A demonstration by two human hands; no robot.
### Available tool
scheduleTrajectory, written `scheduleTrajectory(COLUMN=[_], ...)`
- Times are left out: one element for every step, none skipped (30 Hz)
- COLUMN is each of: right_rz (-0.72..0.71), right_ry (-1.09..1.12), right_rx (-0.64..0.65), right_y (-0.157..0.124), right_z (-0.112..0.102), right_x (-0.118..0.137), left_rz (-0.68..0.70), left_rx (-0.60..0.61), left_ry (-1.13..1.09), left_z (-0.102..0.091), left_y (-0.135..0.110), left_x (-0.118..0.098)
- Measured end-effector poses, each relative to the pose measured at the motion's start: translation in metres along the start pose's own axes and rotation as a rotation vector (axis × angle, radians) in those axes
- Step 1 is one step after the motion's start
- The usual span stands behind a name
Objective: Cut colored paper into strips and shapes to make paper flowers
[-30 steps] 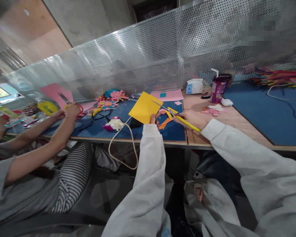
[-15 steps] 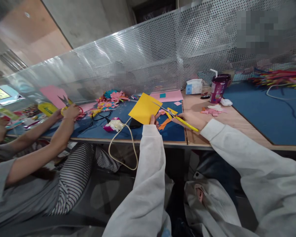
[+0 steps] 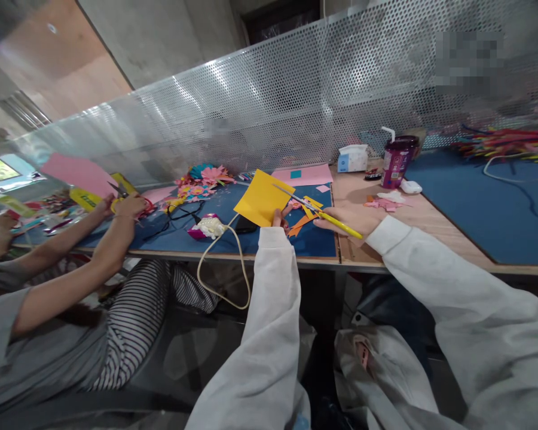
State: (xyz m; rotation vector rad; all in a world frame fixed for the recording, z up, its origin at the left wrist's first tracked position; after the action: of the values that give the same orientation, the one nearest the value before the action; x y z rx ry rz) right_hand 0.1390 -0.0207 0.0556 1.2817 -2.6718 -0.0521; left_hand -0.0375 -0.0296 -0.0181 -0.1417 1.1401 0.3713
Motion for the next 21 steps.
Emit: scheduleTrajectory(right_rz=[-0.011,-0.024,-0.036,-0.044,-0.046,-0.043,-0.036,-0.028,-0.02,-0.016,-0.015,-0.017,-0.02,-0.023,-0.024,-0.024,-0.023,-0.025,-0.027,-0.031,-0.034], right_ry=[0.006,0.015,0.025,0.032,0.036,0.036,0.034,0.031,0.029,0.028,0.031,0.035,0.039,0.043,0.047,0.051,0.055,0.058,0.061,0.065,0.069], right_rx=[-0.004,-0.006,-0.008,-0.009,-0.008,-0.005,-0.002,-0.002,-0.008,-0.014,-0.02,-0.022,-0.022,-0.02,-0.019,-0.02,-0.025,-0.03,-0.034,-0.036,-0.039], right_y=[0.0005,0.0009,0.0012,0.0015,0.0017,0.0017,0.0017,0.0016,0.0014,0.001,0.0006,0.0001,-0.0003,-0.0006,-0.0009,-0.001,-0.0009,-0.0006,-0.0002,0.0004,0.0011], right_z=[0.0003,0.0005,0.0006,0.0006,0.0007,0.0009,0.0011,0.001,0.0006,0.0001,-0.0005,-0.001,-0.0015,-0.0019,-0.0023,-0.0029,-0.0035,-0.0039,-0.0038,-0.0034,-0.0028], right_x=[-0.0004,-0.0004,-0.0001,0.0002,0.0004,0.0004,0.0004,0.0004,0.0005,0.001,0.0017,0.0025,0.0034,0.0041,0.0045,0.0045,0.0042,0.0038,0.0033,0.0026,0.0017], left_rz=[0.0,0.003,0.007,0.01,0.009,0.004,-0.001,-0.005,-0.007,-0.008,-0.006,-0.003,0.0,0.0,0.0,0.001,0.0,0.0,0.0,0.003,0.008], left_rx=[0.004,0.006,0.008,0.008,0.008,0.009,0.012,0.016,0.022,0.027,0.03,0.03,0.027,0.021,0.016,0.013,0.015,0.022,0.033,0.042,0.038], left_ry=[0.005,0.013,0.021,0.03,0.037,0.042,0.045,0.045,0.042,0.038,0.034,0.03,0.029,0.028,0.026,0.02,0.01,-0.001,-0.009,-0.009,0.01], left_z=[0.0004,0.0007,0.0009,0.0009,0.001,0.0013,0.0017,0.0024,0.003,0.0035,0.0038,0.0036,0.003,0.002,0.001,0.0001,-0.0003,-0.0002,0.0006,0.0015,0.0017], left_y=[-0.0005,-0.0009,-0.0012,-0.0015,-0.0018,-0.0021,-0.0024,-0.0027,-0.0031,-0.0034,-0.0036,-0.0037,-0.0036,-0.0033,-0.0028,-0.0022,-0.0014,-0.0005,0.0004,0.0012,0.002], left_x=[-0.0004,-0.0009,-0.0014,-0.0018,-0.002,-0.0021,-0.002,-0.0021,-0.0022,-0.0023,-0.0025,-0.0025,-0.0023,-0.0018,-0.0012,-0.0005,0.0003,0.0011,0.0016,0.0019,0.0022])
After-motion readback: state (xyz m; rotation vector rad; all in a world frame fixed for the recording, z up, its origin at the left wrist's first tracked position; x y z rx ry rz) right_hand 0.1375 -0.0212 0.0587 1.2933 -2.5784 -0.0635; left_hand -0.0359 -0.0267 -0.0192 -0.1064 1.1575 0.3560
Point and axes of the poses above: each hand's wrist, its own y-axis towards the middle knuckle, its own z-axis out of the palm, x = y × z, the point moved 7 cm from there along y, towards the middle knuckle, and after that the axes turned 10 degrees about -y, right-handed, at the moved point
